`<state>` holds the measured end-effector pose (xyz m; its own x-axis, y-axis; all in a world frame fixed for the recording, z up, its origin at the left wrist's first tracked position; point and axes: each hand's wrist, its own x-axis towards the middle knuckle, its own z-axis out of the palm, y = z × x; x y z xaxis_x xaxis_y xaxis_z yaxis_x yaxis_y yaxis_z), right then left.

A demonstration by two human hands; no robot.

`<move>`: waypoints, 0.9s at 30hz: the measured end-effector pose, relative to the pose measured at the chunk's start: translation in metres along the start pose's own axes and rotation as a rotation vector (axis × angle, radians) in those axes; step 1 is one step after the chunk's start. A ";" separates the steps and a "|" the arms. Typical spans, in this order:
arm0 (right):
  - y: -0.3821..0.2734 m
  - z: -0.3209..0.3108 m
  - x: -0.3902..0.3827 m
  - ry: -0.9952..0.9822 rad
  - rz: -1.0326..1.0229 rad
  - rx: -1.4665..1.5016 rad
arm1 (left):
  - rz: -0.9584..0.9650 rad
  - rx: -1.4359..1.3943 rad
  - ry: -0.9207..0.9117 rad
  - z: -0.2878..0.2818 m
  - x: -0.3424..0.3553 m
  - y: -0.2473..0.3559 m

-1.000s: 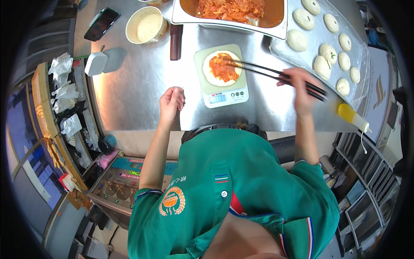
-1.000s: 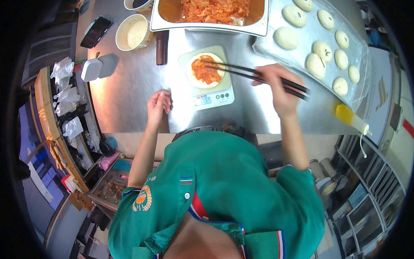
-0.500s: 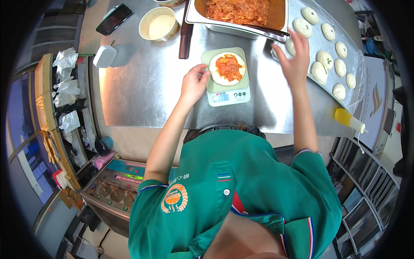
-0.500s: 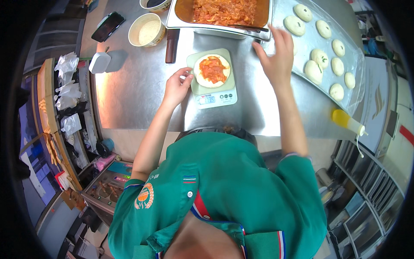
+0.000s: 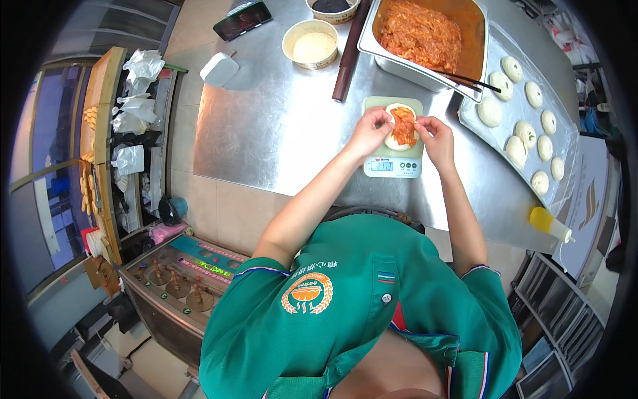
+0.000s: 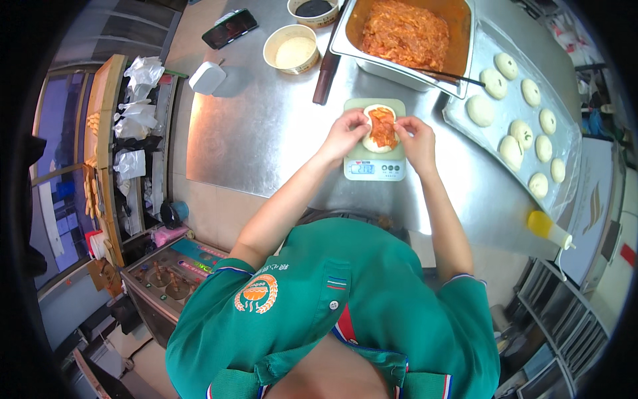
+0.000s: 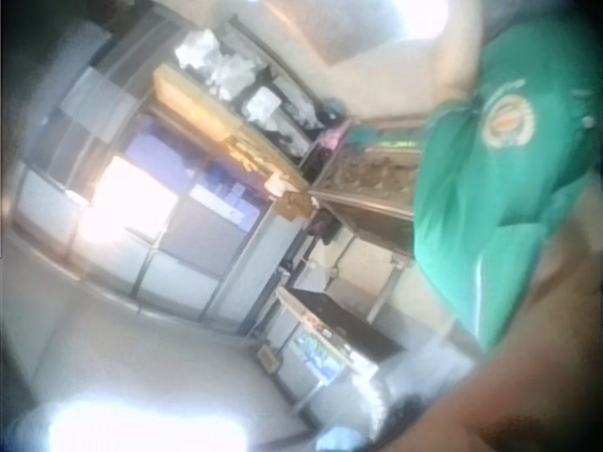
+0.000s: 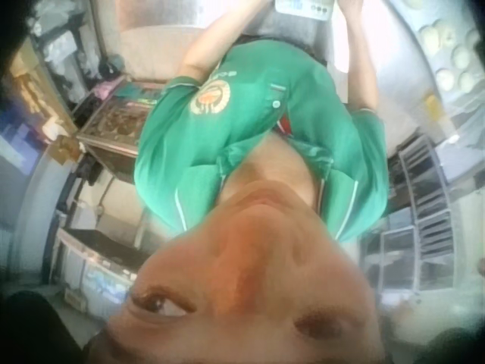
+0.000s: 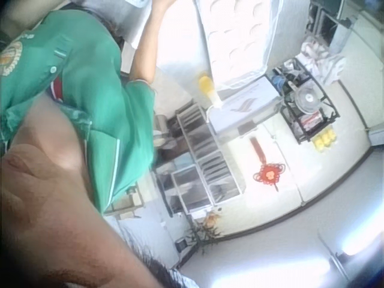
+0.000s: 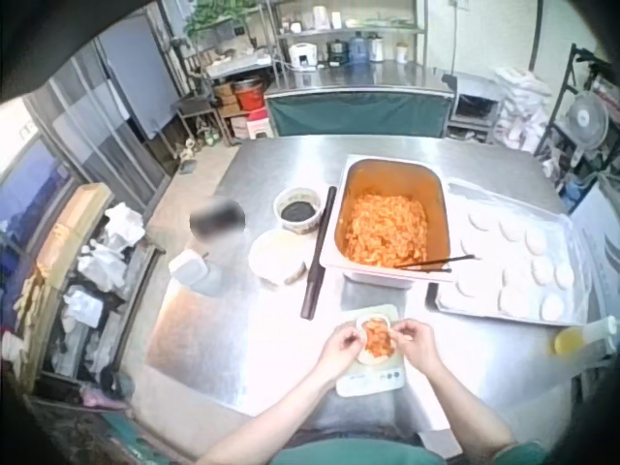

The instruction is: The person fills dough rounds with a reddish meat mixture, seals them into buns, and places them on a tray. They also use tongs to move baked buns onto a cooling rack and pack some into a plastic bag for a customer.

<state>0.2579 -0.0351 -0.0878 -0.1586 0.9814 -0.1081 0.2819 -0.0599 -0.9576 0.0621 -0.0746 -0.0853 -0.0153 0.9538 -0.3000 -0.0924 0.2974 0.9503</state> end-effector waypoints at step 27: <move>-0.146 0.049 -0.050 0.034 -0.281 -0.173 | -0.257 -1.240 -0.054 -0.032 -0.075 0.069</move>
<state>0.1782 -0.0844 0.0439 -0.2225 0.9608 0.1654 0.3885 0.2430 -0.8888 0.0246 -0.1272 0.0002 0.1793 0.8837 -0.4324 -0.9546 0.2626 0.1409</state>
